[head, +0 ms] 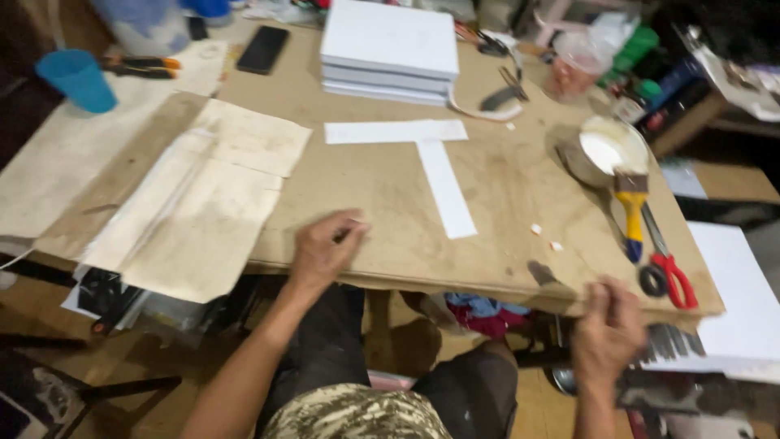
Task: Manually applying glue to paper strips and attaching them as labels or spines to stacks of paper covers.
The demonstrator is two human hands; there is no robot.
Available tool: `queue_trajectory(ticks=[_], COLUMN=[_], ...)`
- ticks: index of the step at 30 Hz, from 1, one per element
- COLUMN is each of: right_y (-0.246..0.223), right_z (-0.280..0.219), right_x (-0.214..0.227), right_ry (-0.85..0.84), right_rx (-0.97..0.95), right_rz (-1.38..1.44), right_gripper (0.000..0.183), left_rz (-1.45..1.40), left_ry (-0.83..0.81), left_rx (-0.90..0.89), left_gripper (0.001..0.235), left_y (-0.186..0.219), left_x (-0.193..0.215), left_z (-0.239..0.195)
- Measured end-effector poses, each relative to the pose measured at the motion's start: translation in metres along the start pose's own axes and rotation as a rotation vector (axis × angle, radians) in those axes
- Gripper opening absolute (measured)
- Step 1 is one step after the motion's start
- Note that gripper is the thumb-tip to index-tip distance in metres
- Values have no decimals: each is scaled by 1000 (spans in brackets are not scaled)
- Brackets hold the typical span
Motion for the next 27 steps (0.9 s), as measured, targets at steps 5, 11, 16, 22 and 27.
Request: queue_trajectory(ticks=[5, 11, 16, 22, 27], right_y=[-68, -22, -58, -49, -65], right_z=[-4, -24, -21, -23, -23], right_x=[-80, -133, -131, -130, -133], right_ry=[-281, -378, -358, -332, -267], right_rx=[198, 269, -48, -135, -244], right_rz=[241, 225, 56, -105, -125], right_gripper=[31, 55, 38, 41, 42], left_rz=[-4, 75, 211, 596, 672], left_ry=[-274, -274, -174, -502, -833], left_rx=[-21, -176, -355, -227, -168], left_gripper=[39, 66, 51, 69, 42], left_y=[2, -30, -113, -147, -130], left_x=[-20, -63, -132, -150, -131], left_z=[38, 159, 268, 337, 352])
Point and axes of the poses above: each hand's wrist, its own z-axis towards the middle knuckle, its own x-axis out of the back of the hand, y = z × x, the point moved 5 cm from there along z, towards the middle knuckle, and after that the axes turned 1 degree about -z, right-handed, at the moved point
